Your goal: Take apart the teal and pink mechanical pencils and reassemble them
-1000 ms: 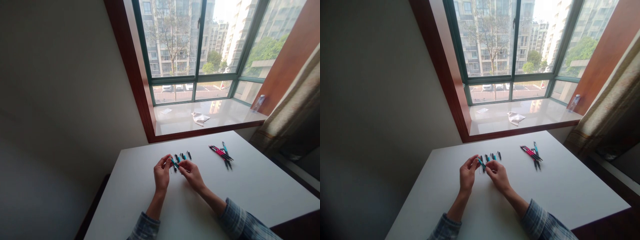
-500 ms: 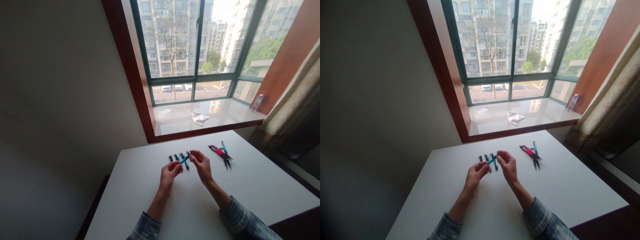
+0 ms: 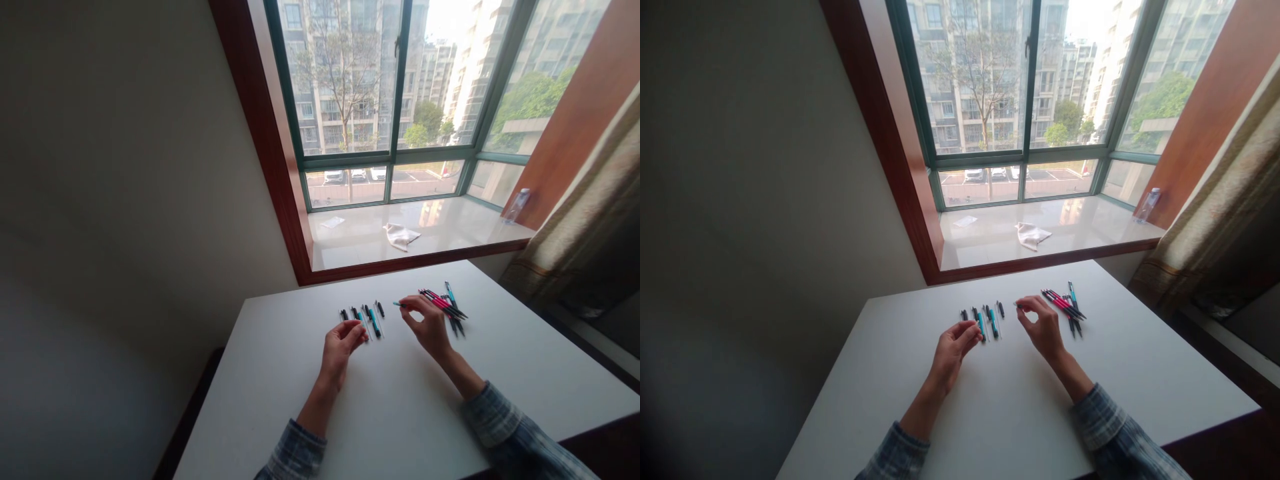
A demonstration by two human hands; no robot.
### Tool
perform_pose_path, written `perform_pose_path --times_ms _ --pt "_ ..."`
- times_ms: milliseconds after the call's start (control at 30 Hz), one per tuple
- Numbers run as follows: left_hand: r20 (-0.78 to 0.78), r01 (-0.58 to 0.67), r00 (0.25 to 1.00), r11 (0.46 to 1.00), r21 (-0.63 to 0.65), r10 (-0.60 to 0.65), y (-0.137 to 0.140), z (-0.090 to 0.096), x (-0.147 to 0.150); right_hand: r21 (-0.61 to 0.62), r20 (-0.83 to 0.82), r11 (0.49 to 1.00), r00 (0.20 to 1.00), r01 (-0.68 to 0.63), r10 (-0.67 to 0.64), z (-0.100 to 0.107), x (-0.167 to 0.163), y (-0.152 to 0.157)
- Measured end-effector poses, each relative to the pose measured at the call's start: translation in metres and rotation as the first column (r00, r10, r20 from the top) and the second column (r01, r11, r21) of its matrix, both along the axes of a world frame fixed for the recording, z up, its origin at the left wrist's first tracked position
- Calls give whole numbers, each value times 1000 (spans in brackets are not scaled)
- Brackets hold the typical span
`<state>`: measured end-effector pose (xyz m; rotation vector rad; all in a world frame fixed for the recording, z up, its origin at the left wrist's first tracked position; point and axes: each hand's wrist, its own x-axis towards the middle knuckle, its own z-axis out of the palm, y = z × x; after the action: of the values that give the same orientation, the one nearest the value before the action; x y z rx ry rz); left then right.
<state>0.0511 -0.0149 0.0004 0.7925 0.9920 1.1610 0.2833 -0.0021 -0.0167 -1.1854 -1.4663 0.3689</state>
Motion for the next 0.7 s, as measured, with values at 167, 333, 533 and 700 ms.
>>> perform_pose_path --times_ms 167,333,533,700 --pt "-13 -3 1000 1000 15 4 0 2 -2 -108 357 972 904 -211 236 -19 19 -8" --pt "-28 -5 1000 1000 17 6 0 3 -1 -162 405 963 875 -216 265 -31 17 -8" --pt "-51 19 999 998 61 -16 2 1 0 -141 423 957 859 -252 288 -34 9 -5" --pt "-59 19 998 997 70 -14 2 0 0 -127 421 959 861 -254 284 -36 6 -5"
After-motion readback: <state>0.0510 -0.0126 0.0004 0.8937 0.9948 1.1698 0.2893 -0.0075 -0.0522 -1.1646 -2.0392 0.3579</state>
